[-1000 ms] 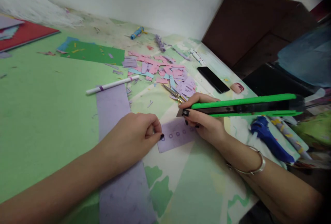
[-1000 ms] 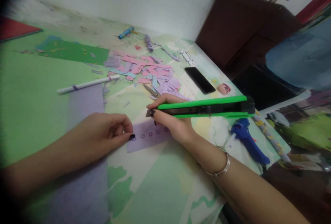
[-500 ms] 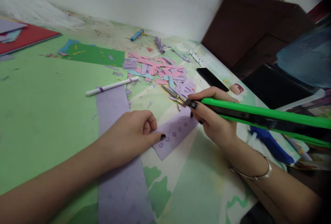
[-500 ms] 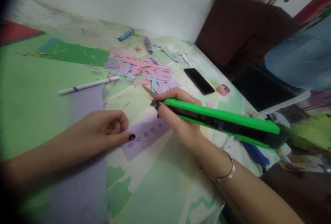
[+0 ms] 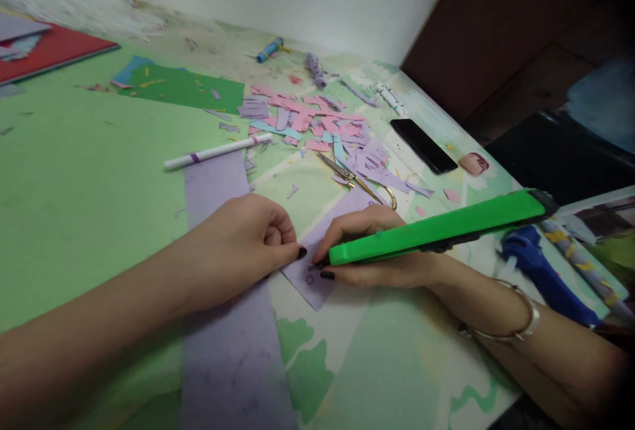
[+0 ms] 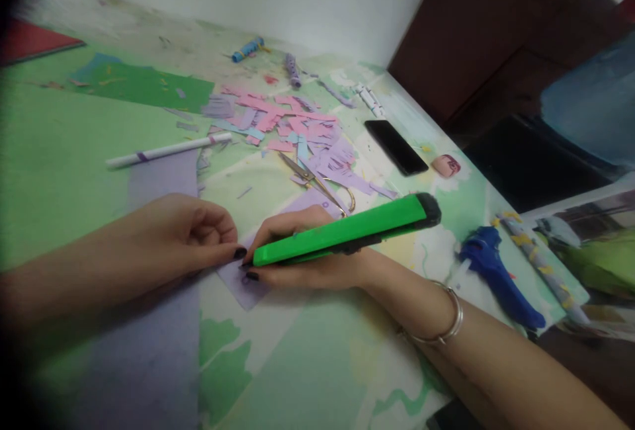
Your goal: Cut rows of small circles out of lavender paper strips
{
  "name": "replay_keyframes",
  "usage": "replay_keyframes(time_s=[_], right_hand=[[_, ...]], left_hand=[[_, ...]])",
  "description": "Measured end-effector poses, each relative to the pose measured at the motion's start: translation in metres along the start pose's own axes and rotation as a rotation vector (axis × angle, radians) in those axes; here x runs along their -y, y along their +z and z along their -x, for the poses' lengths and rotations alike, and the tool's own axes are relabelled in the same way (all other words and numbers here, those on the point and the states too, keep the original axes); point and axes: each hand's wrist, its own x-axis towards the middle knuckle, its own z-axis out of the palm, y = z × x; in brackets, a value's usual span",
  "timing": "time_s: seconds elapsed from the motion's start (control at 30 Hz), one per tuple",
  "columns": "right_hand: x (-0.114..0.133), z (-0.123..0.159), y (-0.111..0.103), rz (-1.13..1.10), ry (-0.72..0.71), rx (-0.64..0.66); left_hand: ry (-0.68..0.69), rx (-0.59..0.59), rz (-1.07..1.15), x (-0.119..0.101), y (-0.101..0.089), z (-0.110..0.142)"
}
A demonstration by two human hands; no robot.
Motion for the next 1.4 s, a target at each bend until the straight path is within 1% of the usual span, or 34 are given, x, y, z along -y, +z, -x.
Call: replay_keyframes(time_s=[0.07,0.13,0.23,0.3,0.47,0.63,0.93,1.1,1.4], right_hand=[[-0.0008,-0.0016,-0.0026,-0.024,0.027,0.040],[-0.0014,-0.0027,-0.0048,-0.032,0.055,0.061],[-0.0028,-0.0031,-0.0062,-0.035,0.084,0.087],[-0.0038,-0.0028,-0.0062,-0.034,0.074,0.098],[-0.0032,-0.0031,-0.0043,0.015,0.046,0.095],[0.0001,-0.0031,-0.0016,0.066,0.034,0.056],[-0.0025,-0.0008,-0.0022,0.085,0.009,0.074],[-0.0028,-0.0004,-0.0008,0.105,0.013,0.057],[-0.0039,0.0004,-0.0004,0.135,-0.025,0.038]], left_hand=[[0.039,-0.038,-0.050,0.0005,-0.0004,-0.0010],[0.055,-0.048,-0.073,0.0015,-0.0003,-0.0014],[0.051,-0.053,-0.083,0.0028,0.0002,-0.0015],[0.044,-0.052,-0.082,0.0028,0.0001,-0.0015],[0.044,-0.047,-0.090,0.0009,-0.0001,-0.0013],[0.044,-0.048,-0.089,0.0003,0.0003,-0.0018],[0.043,-0.049,-0.081,-0.0012,-0.0002,-0.0023],[0.048,-0.050,-0.080,0.0003,0.0015,-0.0026],[0.049,-0.066,-0.092,-0.0008,0.0012,-0.0009]])
